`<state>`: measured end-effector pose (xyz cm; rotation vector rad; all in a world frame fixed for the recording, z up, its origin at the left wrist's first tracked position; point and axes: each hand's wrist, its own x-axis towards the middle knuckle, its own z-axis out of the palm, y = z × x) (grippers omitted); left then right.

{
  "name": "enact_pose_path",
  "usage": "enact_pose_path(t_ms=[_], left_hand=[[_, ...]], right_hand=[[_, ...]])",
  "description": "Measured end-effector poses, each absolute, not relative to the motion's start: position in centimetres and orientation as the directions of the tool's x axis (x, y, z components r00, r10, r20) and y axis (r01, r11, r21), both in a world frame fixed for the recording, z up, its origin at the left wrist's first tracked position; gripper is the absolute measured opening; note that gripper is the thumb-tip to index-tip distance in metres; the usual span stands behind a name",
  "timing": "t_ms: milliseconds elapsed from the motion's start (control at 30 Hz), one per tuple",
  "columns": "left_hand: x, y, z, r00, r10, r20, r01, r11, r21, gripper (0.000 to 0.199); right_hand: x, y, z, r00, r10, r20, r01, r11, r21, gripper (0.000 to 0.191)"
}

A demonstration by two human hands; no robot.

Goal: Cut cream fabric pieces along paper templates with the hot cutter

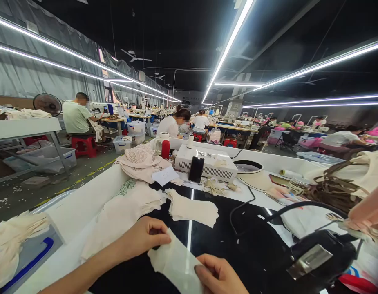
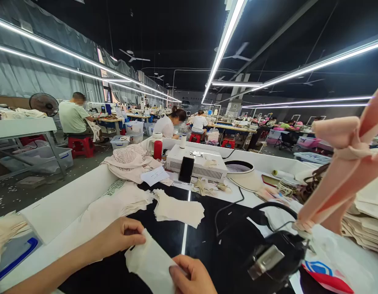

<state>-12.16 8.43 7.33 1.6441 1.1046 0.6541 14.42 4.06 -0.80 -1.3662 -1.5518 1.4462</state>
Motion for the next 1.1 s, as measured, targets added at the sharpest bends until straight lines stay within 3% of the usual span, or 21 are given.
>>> enact_pose_path(t_ms=[133,267,400,667,867,1100], left_hand=[[-11.6,12.7,8.5,0.362,0.932,0.033,0.400,-0.187,0.897,0.031],[-10.2,16.3,8.9,0.274,0.929,0.250,0.412,-0.348,0.842,0.032],[-9.4,18.0,5.7,0.320,0.871,0.374,0.465,-0.488,0.739,0.023],[-9.7,17.7,0.2,0.475,0.826,0.305,0.592,-0.556,0.584,0.025],[-10.0,17.0,1.0,0.492,0.825,0.277,0.647,-0.559,0.518,0.031],[-7.5,17.1,3.4,0.475,0.812,0.339,0.693,-0.582,0.425,0.042]], right_hand=[[14.9,8.0,1.6,-0.073,0.997,-0.008,0.300,0.015,-0.954,0.050],[16.2,12.6,3.4,0.080,0.952,0.297,0.393,0.243,-0.887,0.049],[17.1,15.0,1.3,0.065,0.872,0.485,0.559,0.371,-0.742,0.043],[17.5,15.2,-4.1,-0.113,0.850,0.514,0.777,0.398,-0.488,0.042],[17.6,14.7,-3.9,-0.097,0.849,0.519,0.875,0.322,-0.362,0.043],[17.2,14.1,-3.1,-0.079,0.814,0.576,0.916,0.287,-0.280,0.045]])
